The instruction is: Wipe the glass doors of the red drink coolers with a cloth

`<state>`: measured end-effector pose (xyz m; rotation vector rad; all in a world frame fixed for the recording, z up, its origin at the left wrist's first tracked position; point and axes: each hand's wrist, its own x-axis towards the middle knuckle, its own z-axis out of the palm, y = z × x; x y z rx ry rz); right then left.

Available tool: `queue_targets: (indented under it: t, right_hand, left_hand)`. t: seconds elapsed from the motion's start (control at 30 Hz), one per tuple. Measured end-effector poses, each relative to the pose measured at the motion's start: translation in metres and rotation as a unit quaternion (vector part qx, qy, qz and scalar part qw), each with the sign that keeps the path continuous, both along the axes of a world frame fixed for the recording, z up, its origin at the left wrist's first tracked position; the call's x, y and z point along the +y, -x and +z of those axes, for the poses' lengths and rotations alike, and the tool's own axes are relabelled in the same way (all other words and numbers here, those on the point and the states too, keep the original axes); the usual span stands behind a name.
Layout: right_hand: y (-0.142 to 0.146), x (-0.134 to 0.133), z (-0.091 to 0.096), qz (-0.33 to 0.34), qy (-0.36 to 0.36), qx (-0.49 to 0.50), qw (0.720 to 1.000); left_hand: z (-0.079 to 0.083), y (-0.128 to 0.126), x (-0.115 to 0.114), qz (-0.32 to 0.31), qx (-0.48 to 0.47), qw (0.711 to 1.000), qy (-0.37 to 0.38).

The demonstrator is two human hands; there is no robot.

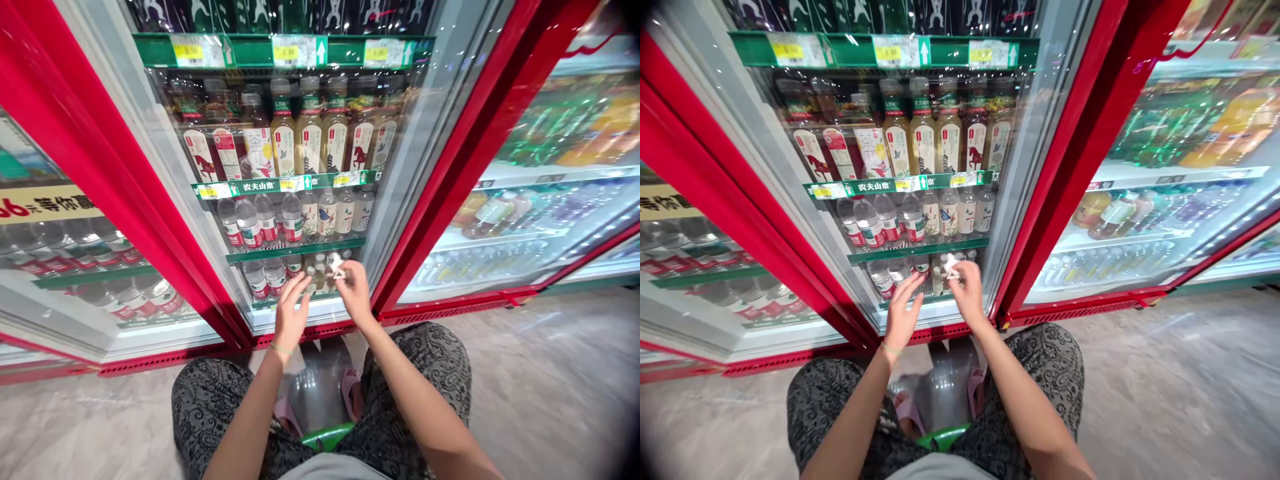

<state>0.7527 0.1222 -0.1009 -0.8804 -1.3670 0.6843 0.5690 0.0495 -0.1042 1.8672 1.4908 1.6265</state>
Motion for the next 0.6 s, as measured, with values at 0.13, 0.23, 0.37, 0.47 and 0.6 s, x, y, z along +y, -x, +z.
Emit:
queue_targets:
  t: [0.13, 0.23, 0.37, 0.47, 0.6]
  right_hand:
    - [-0.046, 0.045, -0.007, -0.307, -0.022, 0.029, 0.951]
    - [-0.031, 0.058, -0.022, -0.376, -0.04, 0.018, 0.926]
    - [0.038, 0.035, -0.043, -0.26, -0.146, -0.118, 0.947]
    - [0.058, 0.02, -0.05, -0.109, -0.196, -0.247, 0.943]
    - [-0.004, 0.035, -0.041, -0.138, -0.169, -0.231, 0.948]
  left_hand:
    - [-0.006, 0.041, -0.005, 0.174, 0.063, 0.982, -0.046]
    - [-0.016, 0.05, -0.004, 0.225, 0.063, 0.971, -0.05]
    - [-0.028, 0.033, 0.0, 0.191, 0.084, 0.977, -0.051]
    - [-0.03, 0.024, -0.001, 0.174, 0.09, 0.979, -0.052]
    - [-0.034, 0.035, -0.008, 0.171, 0.084, 0.981, -0.043]
